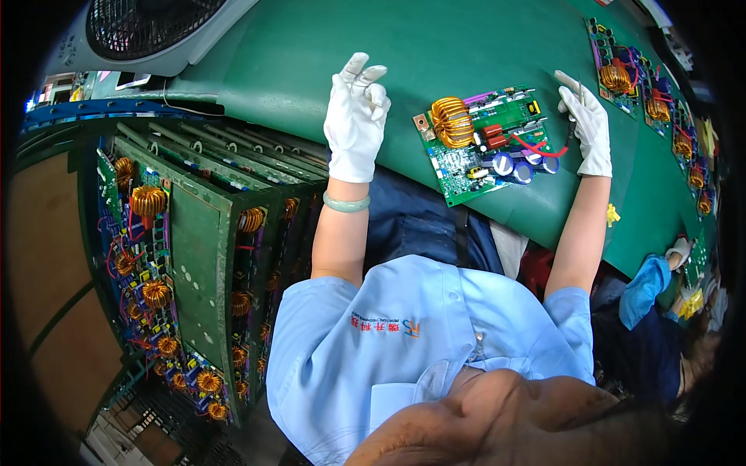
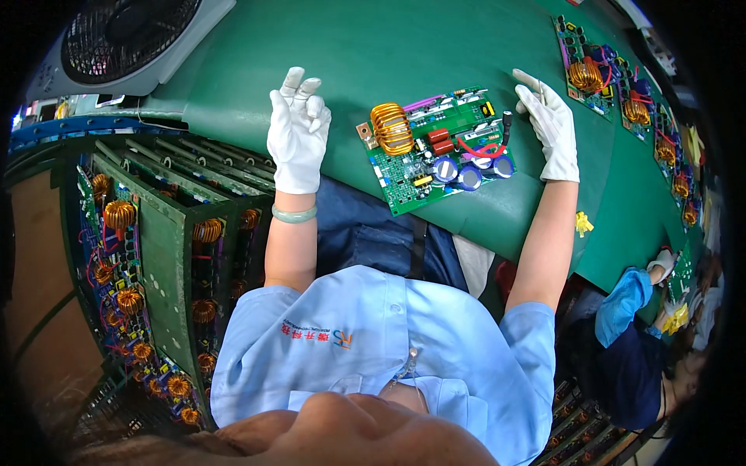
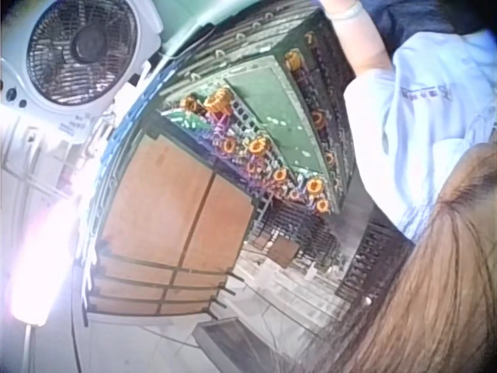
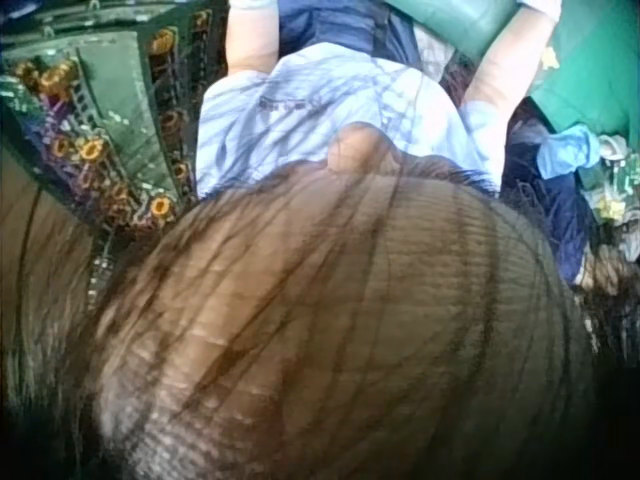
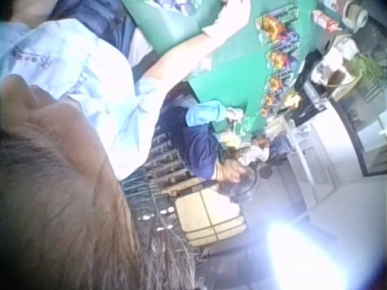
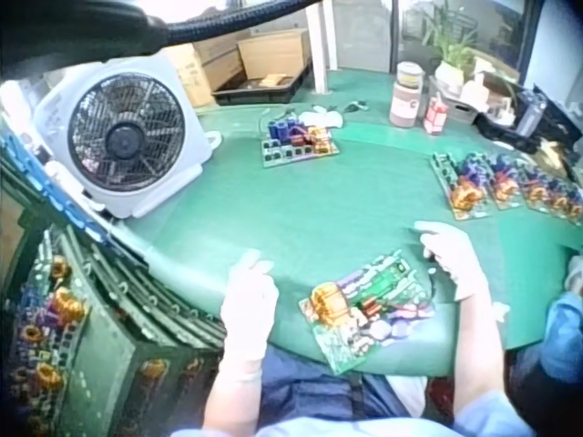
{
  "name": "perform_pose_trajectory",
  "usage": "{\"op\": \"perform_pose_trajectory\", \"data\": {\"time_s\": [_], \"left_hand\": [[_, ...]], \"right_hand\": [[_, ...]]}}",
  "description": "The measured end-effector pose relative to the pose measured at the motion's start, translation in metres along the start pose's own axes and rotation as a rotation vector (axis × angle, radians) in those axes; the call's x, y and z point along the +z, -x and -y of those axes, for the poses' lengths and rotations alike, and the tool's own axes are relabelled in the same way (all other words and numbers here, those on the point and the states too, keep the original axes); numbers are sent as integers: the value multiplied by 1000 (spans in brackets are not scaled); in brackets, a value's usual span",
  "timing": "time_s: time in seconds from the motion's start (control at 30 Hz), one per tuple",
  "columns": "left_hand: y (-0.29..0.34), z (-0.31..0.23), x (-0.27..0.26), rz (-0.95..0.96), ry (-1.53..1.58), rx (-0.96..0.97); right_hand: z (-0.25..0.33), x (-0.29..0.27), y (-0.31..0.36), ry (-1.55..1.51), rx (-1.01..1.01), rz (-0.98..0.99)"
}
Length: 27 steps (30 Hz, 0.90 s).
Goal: The person assembles electronic circuit boards by hand, using a small metal tool to scrape or clean the board surfaces. They handle multiple boards, flipping them over to inspect both sides, and place finished units into a green rack. The process involves repetitive handling and placement of components.
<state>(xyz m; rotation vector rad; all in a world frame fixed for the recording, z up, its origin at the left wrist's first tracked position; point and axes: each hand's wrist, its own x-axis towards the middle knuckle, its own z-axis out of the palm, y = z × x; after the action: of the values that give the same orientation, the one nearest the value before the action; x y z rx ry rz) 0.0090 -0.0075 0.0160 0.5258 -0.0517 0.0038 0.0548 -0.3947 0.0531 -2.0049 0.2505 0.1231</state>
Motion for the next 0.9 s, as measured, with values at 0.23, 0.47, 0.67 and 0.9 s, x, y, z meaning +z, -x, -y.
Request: {"op": "perform_pose_trajectory", "data": {"time_s": [0.23, 0.47, 0.67, 0.9], "left_hand": [[-3, 0, -1, 44, 154, 6], [-1, 0, -7, 82, 141, 8], [-1, 0, -6, 81, 112, 8], [0, 1, -6, 98, 75, 10]], "right_hand": [[-8, -2, -2, -17, -38, 17], [-1, -2, 3, 21, -23, 17], [-3, -1, 1, 13, -32, 14], [-4, 0, 1, 8, -40, 18]]}}
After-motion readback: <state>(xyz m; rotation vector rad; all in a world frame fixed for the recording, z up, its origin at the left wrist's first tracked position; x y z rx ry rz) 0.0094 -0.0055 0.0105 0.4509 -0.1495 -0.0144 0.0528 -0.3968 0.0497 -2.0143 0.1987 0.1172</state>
